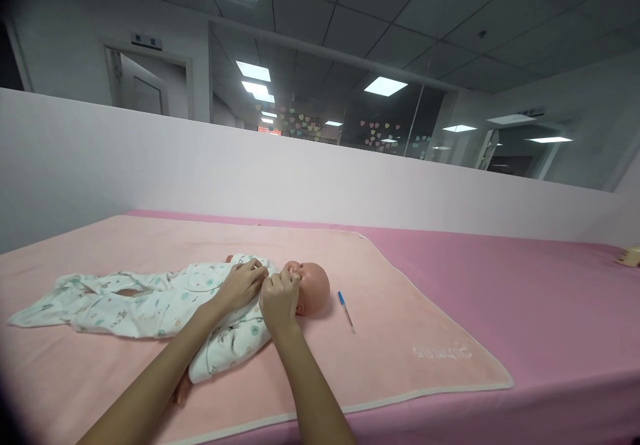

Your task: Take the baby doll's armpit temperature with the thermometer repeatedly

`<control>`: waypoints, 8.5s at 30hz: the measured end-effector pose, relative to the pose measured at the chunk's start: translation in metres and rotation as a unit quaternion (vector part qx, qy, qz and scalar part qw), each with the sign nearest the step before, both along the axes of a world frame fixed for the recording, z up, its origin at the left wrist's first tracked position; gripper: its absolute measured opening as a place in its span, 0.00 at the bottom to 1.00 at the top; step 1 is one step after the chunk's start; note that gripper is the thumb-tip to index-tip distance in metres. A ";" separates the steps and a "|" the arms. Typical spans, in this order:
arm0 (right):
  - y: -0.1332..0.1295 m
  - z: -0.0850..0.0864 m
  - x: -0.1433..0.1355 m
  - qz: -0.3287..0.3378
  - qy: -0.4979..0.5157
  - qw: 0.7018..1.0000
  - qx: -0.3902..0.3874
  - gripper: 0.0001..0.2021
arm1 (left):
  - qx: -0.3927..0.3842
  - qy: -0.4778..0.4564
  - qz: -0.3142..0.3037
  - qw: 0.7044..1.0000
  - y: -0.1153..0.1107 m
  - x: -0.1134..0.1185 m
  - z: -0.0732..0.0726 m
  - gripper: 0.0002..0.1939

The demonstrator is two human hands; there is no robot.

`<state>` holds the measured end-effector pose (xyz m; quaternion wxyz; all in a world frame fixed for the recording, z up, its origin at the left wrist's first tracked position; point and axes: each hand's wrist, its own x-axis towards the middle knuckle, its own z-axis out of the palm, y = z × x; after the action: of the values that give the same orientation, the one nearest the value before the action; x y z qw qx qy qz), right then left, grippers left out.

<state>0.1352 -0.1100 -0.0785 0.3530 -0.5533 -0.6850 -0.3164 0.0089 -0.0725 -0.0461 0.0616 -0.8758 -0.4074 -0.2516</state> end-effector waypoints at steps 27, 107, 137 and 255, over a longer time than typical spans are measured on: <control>0.002 -0.001 -0.012 -0.066 0.006 0.998 0.006 0.07 | -0.026 -0.013 0.006 1.000 0.005 -0.003 0.004 0.16; 0.015 0.006 -0.037 0.162 0.125 0.975 -0.080 0.06 | -0.097 -0.191 0.026 0.976 0.009 -0.049 -0.005 0.17; 0.016 0.001 -0.038 0.231 0.208 0.946 -0.087 0.11 | -0.001 -0.111 0.015 0.994 -0.007 -0.048 0.000 0.12; 0.010 -0.002 -0.047 0.216 0.162 0.962 -0.030 0.10 | -0.008 -0.183 0.183 0.966 -0.009 -0.096 0.000 0.15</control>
<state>0.0884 -0.1003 -0.0800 0.5023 -0.4465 -0.7311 -0.1177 -0.0876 -0.0814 -0.0456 0.0240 -0.7256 -0.5671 -0.3891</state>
